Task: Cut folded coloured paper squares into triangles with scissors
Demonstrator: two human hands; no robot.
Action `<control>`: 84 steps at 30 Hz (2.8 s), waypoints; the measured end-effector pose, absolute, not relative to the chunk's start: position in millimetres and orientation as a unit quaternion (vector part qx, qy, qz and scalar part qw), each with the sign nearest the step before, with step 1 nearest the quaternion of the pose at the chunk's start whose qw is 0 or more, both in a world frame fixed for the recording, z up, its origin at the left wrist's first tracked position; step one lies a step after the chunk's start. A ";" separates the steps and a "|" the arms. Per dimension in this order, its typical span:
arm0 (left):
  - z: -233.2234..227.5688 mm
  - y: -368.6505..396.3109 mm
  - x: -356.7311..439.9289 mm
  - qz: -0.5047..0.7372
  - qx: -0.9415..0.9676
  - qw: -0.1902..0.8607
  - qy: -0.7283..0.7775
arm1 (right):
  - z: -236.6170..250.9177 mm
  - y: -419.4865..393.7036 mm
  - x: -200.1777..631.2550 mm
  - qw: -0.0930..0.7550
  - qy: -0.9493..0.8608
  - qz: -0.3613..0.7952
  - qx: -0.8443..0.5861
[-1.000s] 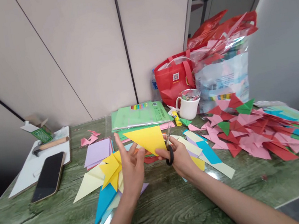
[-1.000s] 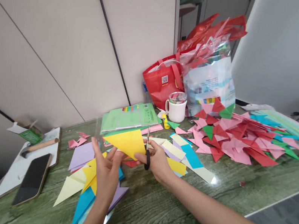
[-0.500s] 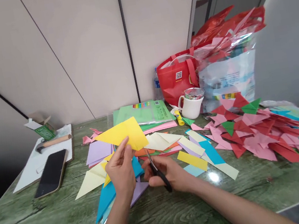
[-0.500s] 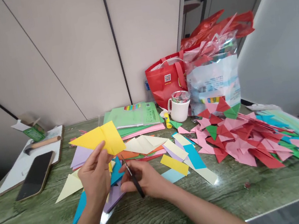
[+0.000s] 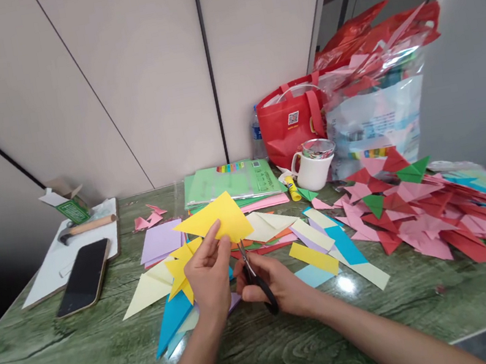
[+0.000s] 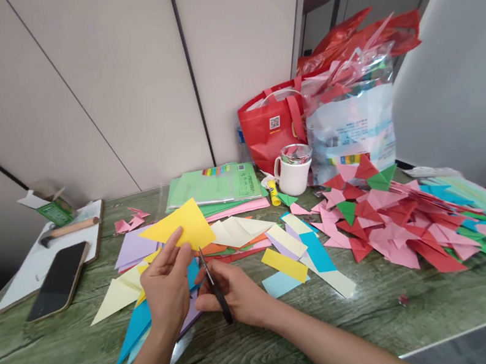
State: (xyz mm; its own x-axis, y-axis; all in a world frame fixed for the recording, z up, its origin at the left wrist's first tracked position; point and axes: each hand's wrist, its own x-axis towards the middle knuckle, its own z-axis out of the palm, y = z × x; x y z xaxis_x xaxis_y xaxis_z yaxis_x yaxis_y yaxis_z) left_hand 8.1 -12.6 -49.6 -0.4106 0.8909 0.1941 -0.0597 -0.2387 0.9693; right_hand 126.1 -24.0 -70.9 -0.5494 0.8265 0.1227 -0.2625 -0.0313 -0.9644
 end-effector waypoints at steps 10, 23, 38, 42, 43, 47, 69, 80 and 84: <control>-48.2 -14.9 10.4 0.642 0.426 0.363 0.524 | -70.4 -22.1 125.9 0.434 -0.563 0.650 -0.271; -44.7 -17.6 12.9 0.642 0.425 0.366 0.523 | -70.3 -20.9 126.3 0.439 -0.566 0.641 -0.278; -45.9 -15.8 12.6 0.646 0.413 0.392 0.509 | -70.6 -19.5 127.5 0.431 -0.563 0.650 -0.273; -47.0 -15.4 12.1 0.649 0.416 0.386 0.507 | -72.5 -18.5 127.5 0.424 -0.563 0.652 -0.281; -47.0 -15.3 12.2 0.649 0.416 0.385 0.507 | -73.1 -18.2 127.6 0.422 -0.562 0.653 -0.281; -46.0 -15.1 12.8 0.649 0.419 0.381 0.508 | -75.5 -17.1 127.6 0.422 -0.559 0.654 -0.286; -52.0 -13.1 11.0 0.654 0.424 0.379 0.500 | -79.6 -17.6 124.9 0.431 -0.532 0.654 -0.320; -53.2 -12.9 11.7 0.659 0.414 0.387 0.495 | -81.4 -17.8 123.8 0.445 -0.536 0.635 -0.336; -51.5 -11.4 8.7 0.662 0.414 0.383 0.494 | -82.2 -17.9 124.3 0.439 -0.546 0.625 -0.344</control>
